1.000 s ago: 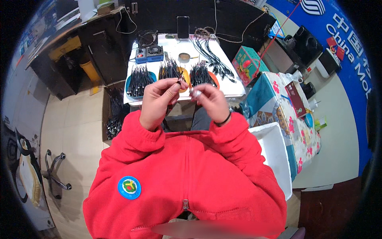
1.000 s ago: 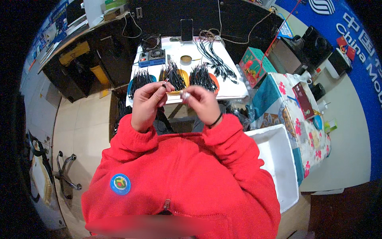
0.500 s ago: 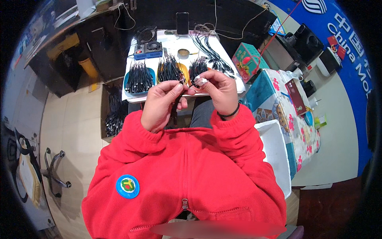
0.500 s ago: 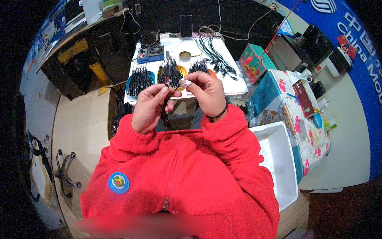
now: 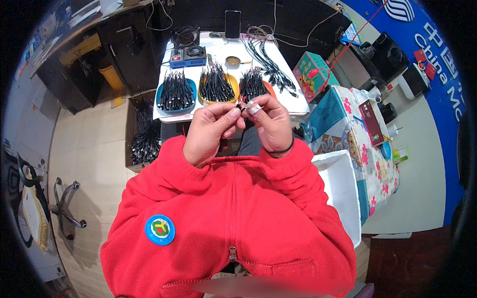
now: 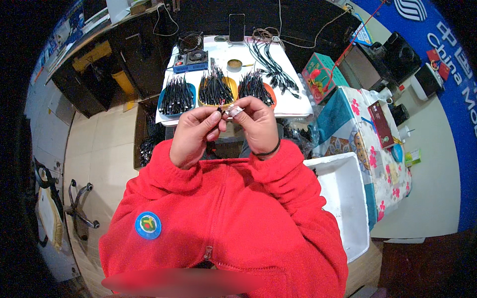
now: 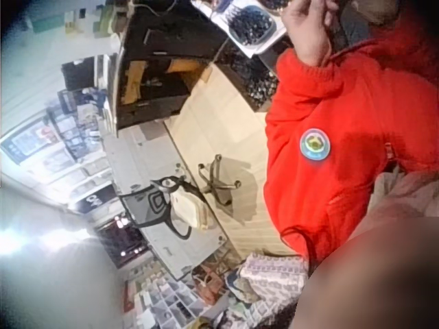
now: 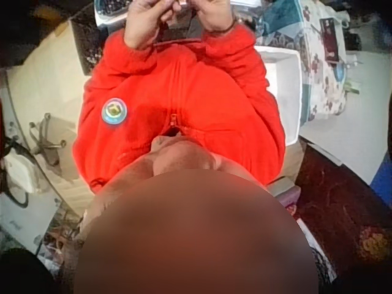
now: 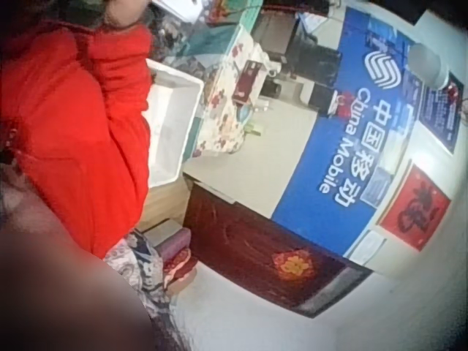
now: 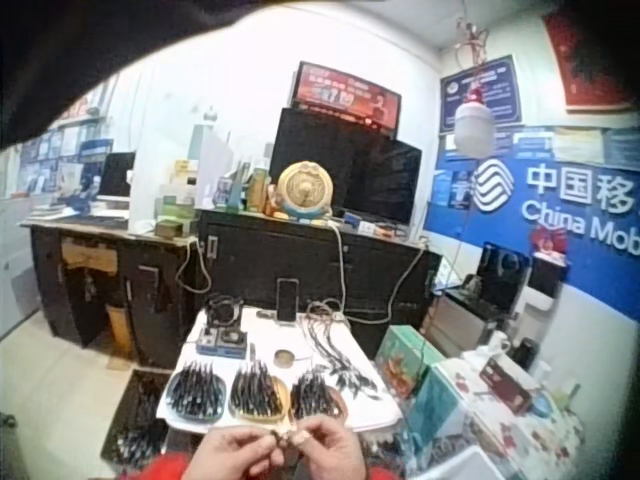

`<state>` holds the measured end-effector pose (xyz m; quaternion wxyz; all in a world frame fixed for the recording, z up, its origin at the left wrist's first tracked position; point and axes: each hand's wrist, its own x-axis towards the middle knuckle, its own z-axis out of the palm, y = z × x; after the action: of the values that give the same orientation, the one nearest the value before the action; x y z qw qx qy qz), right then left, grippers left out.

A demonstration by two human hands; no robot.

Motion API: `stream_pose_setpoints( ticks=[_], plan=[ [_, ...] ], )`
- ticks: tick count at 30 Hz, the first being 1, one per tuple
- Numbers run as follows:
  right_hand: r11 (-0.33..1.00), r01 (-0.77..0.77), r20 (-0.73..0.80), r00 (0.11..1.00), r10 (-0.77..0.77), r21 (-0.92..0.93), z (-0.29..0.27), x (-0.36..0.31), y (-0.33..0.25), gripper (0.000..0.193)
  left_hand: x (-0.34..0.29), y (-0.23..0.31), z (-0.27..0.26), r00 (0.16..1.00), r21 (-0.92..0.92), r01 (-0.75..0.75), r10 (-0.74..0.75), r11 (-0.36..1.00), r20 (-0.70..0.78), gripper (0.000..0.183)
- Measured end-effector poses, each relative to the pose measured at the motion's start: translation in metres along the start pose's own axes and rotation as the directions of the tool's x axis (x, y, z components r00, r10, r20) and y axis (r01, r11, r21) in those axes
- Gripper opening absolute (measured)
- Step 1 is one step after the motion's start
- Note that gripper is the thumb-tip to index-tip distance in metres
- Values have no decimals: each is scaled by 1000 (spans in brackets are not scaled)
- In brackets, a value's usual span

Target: The person repeatedly picks a black cable from a tray, attaches a small white connector to its end, and places the finished cable into a white bin. The process is repeated for multiple cables.

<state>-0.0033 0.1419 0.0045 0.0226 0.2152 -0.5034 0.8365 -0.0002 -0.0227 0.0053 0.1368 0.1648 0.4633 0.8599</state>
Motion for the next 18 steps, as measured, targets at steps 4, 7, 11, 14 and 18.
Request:
stream_pose_setpoints(
  ticks=[4, 7, 11, 14, 18],
  plan=[
    [942, -226, 99, 973, 208, 247, -10, -2, 5, 12, -2, -2, 1, 1000, 54, -12, 13, 998, -14, 17],
    [943, -274, 144, 958, 250, 187, -18, -1, -2, 14, -3, 1, -3, 993, 32, 84, -87, 996, 78, 16],
    [960, -268, 135, 957, 256, 78, -18, -2, -11, 18, -2, 2, -5, 974, 29, 190, -192, 981, 122, 16],
    [957, -270, 117, 959, 257, 107, -14, -4, -14, 19, -3, 1, -5, 972, 74, 193, -201, 978, 124, 16],
    [936, -319, 146, 943, 298, 150, -13, -5, -14, 19, -4, -1, -4, 971, 119, 179, -195, 977, 139, 16]
  ],
)
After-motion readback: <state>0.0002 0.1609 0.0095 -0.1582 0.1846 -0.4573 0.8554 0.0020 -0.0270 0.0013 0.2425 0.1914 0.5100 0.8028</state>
